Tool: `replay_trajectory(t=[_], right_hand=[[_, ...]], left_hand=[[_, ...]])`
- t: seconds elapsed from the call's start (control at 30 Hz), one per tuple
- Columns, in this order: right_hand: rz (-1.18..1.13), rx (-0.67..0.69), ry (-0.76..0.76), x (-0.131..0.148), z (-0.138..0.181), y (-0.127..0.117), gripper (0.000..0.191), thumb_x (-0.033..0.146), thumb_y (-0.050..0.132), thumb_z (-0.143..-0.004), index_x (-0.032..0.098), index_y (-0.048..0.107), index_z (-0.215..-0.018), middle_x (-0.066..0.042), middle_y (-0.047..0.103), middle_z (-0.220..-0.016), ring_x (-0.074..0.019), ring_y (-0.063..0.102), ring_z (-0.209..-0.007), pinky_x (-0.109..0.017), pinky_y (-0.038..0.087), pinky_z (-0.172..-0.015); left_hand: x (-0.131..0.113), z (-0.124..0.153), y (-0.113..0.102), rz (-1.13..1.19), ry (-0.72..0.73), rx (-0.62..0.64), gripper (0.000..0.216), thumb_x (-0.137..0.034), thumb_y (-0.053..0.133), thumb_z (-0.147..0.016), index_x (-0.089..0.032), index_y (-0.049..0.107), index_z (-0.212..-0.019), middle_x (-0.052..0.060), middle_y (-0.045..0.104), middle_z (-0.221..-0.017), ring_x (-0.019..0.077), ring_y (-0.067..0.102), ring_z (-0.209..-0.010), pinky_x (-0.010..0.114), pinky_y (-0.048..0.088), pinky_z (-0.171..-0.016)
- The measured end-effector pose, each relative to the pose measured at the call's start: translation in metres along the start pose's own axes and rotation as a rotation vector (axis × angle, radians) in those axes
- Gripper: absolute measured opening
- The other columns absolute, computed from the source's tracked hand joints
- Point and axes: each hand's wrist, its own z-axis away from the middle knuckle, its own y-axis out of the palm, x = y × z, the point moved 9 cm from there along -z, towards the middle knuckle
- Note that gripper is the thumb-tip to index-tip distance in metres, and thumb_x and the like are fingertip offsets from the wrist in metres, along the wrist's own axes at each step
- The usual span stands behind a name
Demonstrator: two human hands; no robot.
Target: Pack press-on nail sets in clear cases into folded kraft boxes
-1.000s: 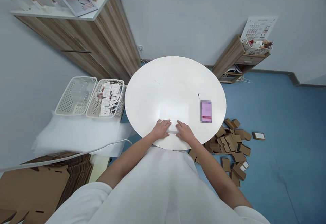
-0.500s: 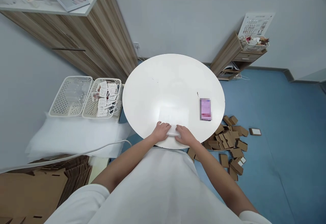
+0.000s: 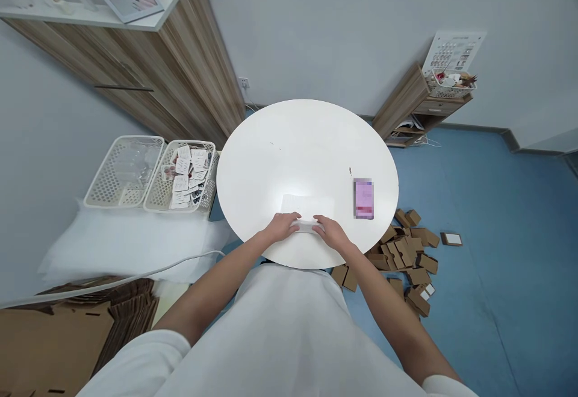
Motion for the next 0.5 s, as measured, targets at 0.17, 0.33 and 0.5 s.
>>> replay_trajectory(t=[0.17, 0.33, 0.5], right_hand=[[-0.028, -0.057, 0.063, -0.011, -0.013, -0.003, 0.028, 0.033, 0.039, -0.086, 0.022, 0.048, -0.111, -0.005, 0.059, -0.104, -0.0185, 0.054, -0.093, -0.03, 0.041, -0.076], [-0.057, -0.11, 0.074, -0.024, -0.025, -0.009, 0.03, 0.031, 0.041, -0.085, 0.022, 0.051, -0.111, -0.007, 0.054, -0.109, -0.0181, 0.052, -0.097, -0.031, 0.041, -0.082], [-0.085, -0.12, 0.181, -0.045, -0.032, -0.008, 0.035, 0.026, 0.04, -0.084, 0.022, 0.047, -0.117, -0.007, 0.054, -0.11, -0.0179, 0.052, -0.1, -0.031, 0.042, -0.082]], left_hand=[[0.02, -0.011, -0.004, 0.015, -0.135, -0.021, 0.025, -0.037, 0.043, -0.081, -0.024, 0.055, -0.099, 0.002, 0.063, -0.098, 0.0194, 0.057, -0.089, 0.033, 0.04, -0.08], [0.036, -0.022, -0.012, 0.033, -0.222, -0.077, 0.031, -0.04, 0.046, -0.079, -0.024, 0.053, -0.105, 0.003, 0.058, -0.112, 0.0208, 0.052, -0.102, 0.034, 0.038, -0.084], [0.055, -0.024, -0.015, 0.052, -0.319, -0.095, 0.034, -0.042, 0.049, -0.078, -0.025, 0.052, -0.107, 0.002, 0.058, -0.114, 0.021, 0.052, -0.103, 0.034, 0.037, -0.087]])
